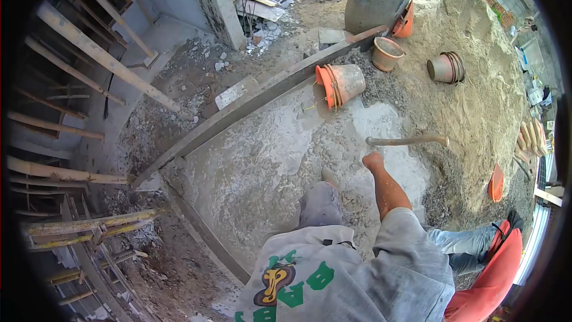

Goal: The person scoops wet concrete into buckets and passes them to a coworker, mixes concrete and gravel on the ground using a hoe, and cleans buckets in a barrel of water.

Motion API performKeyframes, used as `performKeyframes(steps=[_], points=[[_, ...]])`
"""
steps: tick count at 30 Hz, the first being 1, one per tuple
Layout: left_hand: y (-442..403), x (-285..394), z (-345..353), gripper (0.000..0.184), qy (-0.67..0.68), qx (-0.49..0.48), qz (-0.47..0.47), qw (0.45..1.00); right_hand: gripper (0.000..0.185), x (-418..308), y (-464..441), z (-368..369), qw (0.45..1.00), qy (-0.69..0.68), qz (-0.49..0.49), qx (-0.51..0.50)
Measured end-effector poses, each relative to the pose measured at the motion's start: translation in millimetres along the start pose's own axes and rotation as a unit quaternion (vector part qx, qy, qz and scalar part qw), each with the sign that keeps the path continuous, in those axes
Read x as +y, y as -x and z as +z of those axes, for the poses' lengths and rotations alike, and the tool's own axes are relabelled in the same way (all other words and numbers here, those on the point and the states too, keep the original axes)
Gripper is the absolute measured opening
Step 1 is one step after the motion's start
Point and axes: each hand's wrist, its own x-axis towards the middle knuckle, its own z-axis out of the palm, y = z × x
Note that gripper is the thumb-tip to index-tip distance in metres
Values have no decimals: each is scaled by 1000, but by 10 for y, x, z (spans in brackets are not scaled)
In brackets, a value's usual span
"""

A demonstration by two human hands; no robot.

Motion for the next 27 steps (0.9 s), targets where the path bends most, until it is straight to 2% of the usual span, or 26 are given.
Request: performKeyframes(steps=[2, 3, 4, 5, 6, 7, 8, 10, 11, 12, 13, 14, 15, 17, 19, 20, 22, 23, 24, 26, 27], points=[[1316, -262, 1570, 59, 84, -205, -142, 965, 34, 13, -74, -166, 998, 32, 3, -48], [2365, -488, 2374, 55, 196, -294, -306, 884, 36, 56, -341, -102, 993, 14, 42, -111], [3411, -1200, 3069, 47, 165, -379, -447, 794, 36, 31, -679, -36, 990, 44, 27, -133], [4350, -1032, 3358, 48, -66, -601, -346, 717, 36, -54, -1026, 90, 985, 70, 11, -157], [5332, -733, 3577, 31, -87, -596, -43, 797, 38, -238, -1342, 209, 991, 62, -21, -117], [6263, -1062, 4029, 33, -51, -622, -104, 774, 41, -478, -1726, 172, 994, 59, -56, -70], [6826, 48, 4209, 38, -85, -613, -401, 676, 40, -871, -2005, -3, 995, 14, -84, -57], [8186, 421, 4774, 45, -14, -665, -338, 665, 38, -1407, -2911, 94, 981, 8, -190, 49], [8717, 434, 5076, 44, -3, -678, -372, 634, 39, -1733, -3341, 92, 964, -7, -252, 86], [9246, 448, 5376, 43, 6, -689, -405, 601, 38, -2117, -3610, -21, 968, -18, -239, 73], [9765, 472, 5674, 42, 12, -698, -437, 568, 37, -2364, -4008, 53, 956, 13, -273, 104], [10071, 567, 5935, 44, -63, -686, -457, 562, 38, -2472, -4542, 320, 882, -3, -397, 254], [10248, 638, 6137, 45, -55, -694, -470, 543, 42, -2731, -4689, 243, 935, 73, -319, 136], [10405, 812, 6382, 45, 2, -699, -514, 497, 45, -2844, -5069, 459, 935, 164, -292, 119], [10537, 821, 6547, 46, 99, -670, -586, 446, 42, -2855, -4962, 497, 916, 250, -284, 134], [10582, 773, 6608, 46, 150, -640, -624, 424, 41, -2776, -4878, 517, 910, 247, -304, 134], [10512, 668, 6607, 43, 201, -589, -658, 425, 39, -2488, -4730, 531, 899, 196, -355, 164], [10269, 807, 6492, 39, 225, -591, -663, 401, 38, -2348, -4448, 454, 900, 147, -376, 165], [9981, 1045, 6380, 35, 257, -596, -660, 378, 38, -2156, -4228, 400, 908, 144, -354, 169], [9699, 1194, 6083, 30, 251, -735, -575, 257, 35, -1765, -3791, 302, 915, 107, -331, 204], [9459, 1278, 5930, 29, 247, -762, -538, 262, 36, -1584, -3595, 287, 923, 45, -312, 219]])
